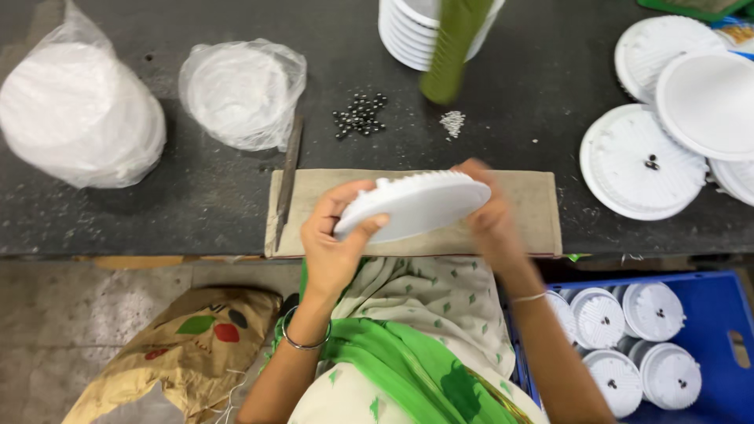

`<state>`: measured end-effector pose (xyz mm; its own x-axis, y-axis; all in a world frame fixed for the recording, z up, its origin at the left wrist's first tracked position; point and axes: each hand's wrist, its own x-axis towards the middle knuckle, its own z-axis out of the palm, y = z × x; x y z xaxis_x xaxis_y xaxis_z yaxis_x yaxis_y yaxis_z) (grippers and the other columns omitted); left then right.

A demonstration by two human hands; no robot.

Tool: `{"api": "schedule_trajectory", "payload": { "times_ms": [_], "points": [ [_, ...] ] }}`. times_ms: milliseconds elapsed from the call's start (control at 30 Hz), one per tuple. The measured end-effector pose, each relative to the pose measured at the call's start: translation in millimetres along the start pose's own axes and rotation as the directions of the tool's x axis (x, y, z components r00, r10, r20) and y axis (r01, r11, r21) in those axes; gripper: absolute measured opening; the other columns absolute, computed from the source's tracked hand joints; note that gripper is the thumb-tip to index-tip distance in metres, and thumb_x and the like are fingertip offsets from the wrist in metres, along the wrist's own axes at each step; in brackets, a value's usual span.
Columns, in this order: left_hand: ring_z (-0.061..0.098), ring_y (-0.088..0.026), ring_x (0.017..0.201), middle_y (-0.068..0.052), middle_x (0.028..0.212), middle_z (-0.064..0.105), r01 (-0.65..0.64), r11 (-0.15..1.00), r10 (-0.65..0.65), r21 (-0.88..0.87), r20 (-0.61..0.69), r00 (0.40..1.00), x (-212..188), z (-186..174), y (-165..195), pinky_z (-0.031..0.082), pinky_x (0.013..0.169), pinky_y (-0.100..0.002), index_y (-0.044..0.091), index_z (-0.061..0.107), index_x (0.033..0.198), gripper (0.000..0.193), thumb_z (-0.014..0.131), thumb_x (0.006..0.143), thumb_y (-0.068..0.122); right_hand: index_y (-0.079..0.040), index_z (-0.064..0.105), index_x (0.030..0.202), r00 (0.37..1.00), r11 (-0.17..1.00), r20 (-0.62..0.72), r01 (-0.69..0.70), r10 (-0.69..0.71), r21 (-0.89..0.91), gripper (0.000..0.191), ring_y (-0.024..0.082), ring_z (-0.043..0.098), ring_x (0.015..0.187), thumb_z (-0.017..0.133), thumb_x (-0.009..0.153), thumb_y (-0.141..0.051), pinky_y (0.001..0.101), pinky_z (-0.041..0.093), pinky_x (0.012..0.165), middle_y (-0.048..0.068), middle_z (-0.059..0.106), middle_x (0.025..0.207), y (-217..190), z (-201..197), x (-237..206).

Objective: The person places small screws onto a white plastic lamp housing and uses a hand screwdriver to drive the screws in, then stacks the finished housing with others. They repeat the process on additional housings, picking screws from the workbench and setting completed units aside.

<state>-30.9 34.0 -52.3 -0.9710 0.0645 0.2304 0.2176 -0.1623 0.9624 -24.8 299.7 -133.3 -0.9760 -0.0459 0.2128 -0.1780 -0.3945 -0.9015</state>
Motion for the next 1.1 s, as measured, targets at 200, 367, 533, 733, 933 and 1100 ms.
{"api": "schedule_trajectory", "payload": {
  "times_ms": [200, 367, 533, 733, 933, 1100],
  "points": [
    [0.065, -0.014, 0.11, -0.011, 0.121, 0.069, 0.055, 0.865, -0.097, -0.498, -0.058, 0.994, -4, 14, -28, 0.052, 0.1, -0.03, -0.003, 0.058, 0.133, 0.047, 0.081, 0.092, 0.0, -0.007, 0.048, 0.141, 0.936, 0.904, -0.229, -0.161, 0.267, 0.395, 0.069, 0.02, 0.054, 0.131, 0.081, 0.081, -0.007, 0.0403, 0.046, 0.112, 0.005, 0.057, 0.139, 23, 49, -20],
    [0.06, -0.018, 0.125, -0.012, 0.132, 0.067, -0.069, 0.99, 0.072, -0.125, 0.024, 0.997, 6, -5, -5, 0.043, 0.114, -0.035, -0.001, 0.047, 0.137, 0.064, 0.084, 0.086, 0.007, 0.001, 0.057, 0.136, 0.992, 0.937, -0.119, -0.074, 0.035, -0.342, 0.056, 0.02, 0.066, 0.116, 0.083, 0.086, 0.005, 0.0348, 0.056, 0.101, 0.013, 0.069, 0.125, -71, 52, 5],
    [0.055, -0.022, 0.137, -0.009, 0.142, 0.06, -0.357, 0.873, 0.32, 0.333, 0.163, 0.933, 3, -7, 42, 0.034, 0.123, -0.039, 0.003, 0.046, 0.142, 0.078, 0.089, 0.078, 0.018, -0.008, 0.046, 0.138, 0.99, 0.572, 0.096, 0.138, -0.103, -0.808, 0.066, 0.018, 0.072, 0.101, 0.082, 0.084, -0.001, 0.0309, 0.057, 0.085, 0.008, 0.072, 0.108, -122, 83, 6],
    [0.07, -0.024, 0.115, -0.002, 0.121, 0.074, -0.556, 0.712, 0.386, 0.429, 0.421, 0.82, 6, 6, 50, 0.045, 0.108, -0.041, 0.015, 0.072, 0.12, 0.041, 0.085, 0.081, 0.012, -0.009, 0.045, 0.138, 0.976, 0.41, 0.205, 0.217, -0.074, -0.886, 0.065, 0.023, 0.074, 0.095, 0.078, 0.082, 0.001, 0.0338, 0.057, 0.079, 0.007, 0.075, 0.11, -115, 103, 5],
    [0.072, -0.024, 0.106, -0.001, 0.115, 0.074, -0.569, 0.728, 0.416, 0.382, 0.414, 0.81, 3, 2, 30, 0.055, 0.09, -0.037, 0.019, 0.077, 0.113, 0.035, 0.08, 0.08, 0.006, -0.007, 0.048, 0.132, 0.968, 0.355, 0.21, 0.246, -0.137, -0.902, 0.06, 0.028, 0.072, 0.099, 0.08, 0.082, -0.001, 0.0386, 0.055, 0.082, 0.008, 0.074, 0.112, -93, 100, -8],
    [0.074, -0.021, 0.106, 0.0, 0.115, 0.076, -0.554, 0.752, 0.405, 0.357, 0.413, 0.816, -2, -1, 25, 0.055, 0.088, -0.035, 0.018, 0.077, 0.111, 0.035, 0.076, 0.079, 0.003, -0.006, 0.05, 0.128, 0.958, 0.351, 0.242, 0.283, -0.155, -0.893, 0.056, 0.028, 0.072, 0.106, 0.084, 0.082, -0.008, 0.0383, 0.055, 0.088, 0.008, 0.073, 0.117, -92, 103, -12]
  ]
}}
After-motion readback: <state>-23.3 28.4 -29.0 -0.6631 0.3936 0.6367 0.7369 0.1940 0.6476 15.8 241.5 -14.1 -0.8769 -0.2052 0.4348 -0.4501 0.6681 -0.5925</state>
